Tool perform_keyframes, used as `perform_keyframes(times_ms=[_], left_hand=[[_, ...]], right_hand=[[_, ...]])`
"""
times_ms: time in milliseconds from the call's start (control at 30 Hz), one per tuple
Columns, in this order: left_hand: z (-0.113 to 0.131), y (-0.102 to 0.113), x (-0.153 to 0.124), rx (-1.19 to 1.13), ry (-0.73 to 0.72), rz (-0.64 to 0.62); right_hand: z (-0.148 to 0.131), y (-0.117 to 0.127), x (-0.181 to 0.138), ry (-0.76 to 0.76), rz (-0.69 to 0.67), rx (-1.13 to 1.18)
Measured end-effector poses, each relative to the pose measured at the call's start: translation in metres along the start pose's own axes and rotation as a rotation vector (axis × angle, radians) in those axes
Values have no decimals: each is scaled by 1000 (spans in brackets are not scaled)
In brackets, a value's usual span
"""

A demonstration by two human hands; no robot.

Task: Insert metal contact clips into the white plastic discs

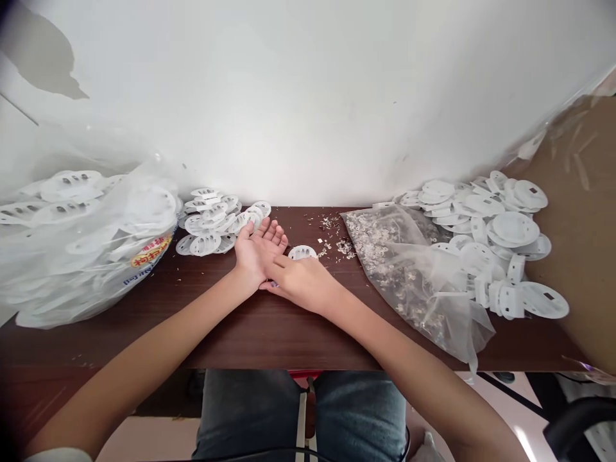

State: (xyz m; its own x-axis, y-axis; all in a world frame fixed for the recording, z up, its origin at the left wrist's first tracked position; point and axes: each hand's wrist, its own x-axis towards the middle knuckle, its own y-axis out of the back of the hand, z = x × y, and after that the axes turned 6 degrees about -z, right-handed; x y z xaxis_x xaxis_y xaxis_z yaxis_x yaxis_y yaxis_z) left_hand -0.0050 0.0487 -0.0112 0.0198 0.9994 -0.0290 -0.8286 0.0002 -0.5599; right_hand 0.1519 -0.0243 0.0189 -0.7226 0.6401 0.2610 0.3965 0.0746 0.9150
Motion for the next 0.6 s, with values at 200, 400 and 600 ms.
perform_keyframes(times_ms=[200,400,600], left_hand=[[-2,-1,-1,61,-15,-41],[12,0,3,665,-237,-214],[17,9,-1,1267,-312,-629]], right_hand=[[32,17,-9,-83,106,100],[86,58,-33,-412,278,37],[99,74,-51,-604,-52,-57]])
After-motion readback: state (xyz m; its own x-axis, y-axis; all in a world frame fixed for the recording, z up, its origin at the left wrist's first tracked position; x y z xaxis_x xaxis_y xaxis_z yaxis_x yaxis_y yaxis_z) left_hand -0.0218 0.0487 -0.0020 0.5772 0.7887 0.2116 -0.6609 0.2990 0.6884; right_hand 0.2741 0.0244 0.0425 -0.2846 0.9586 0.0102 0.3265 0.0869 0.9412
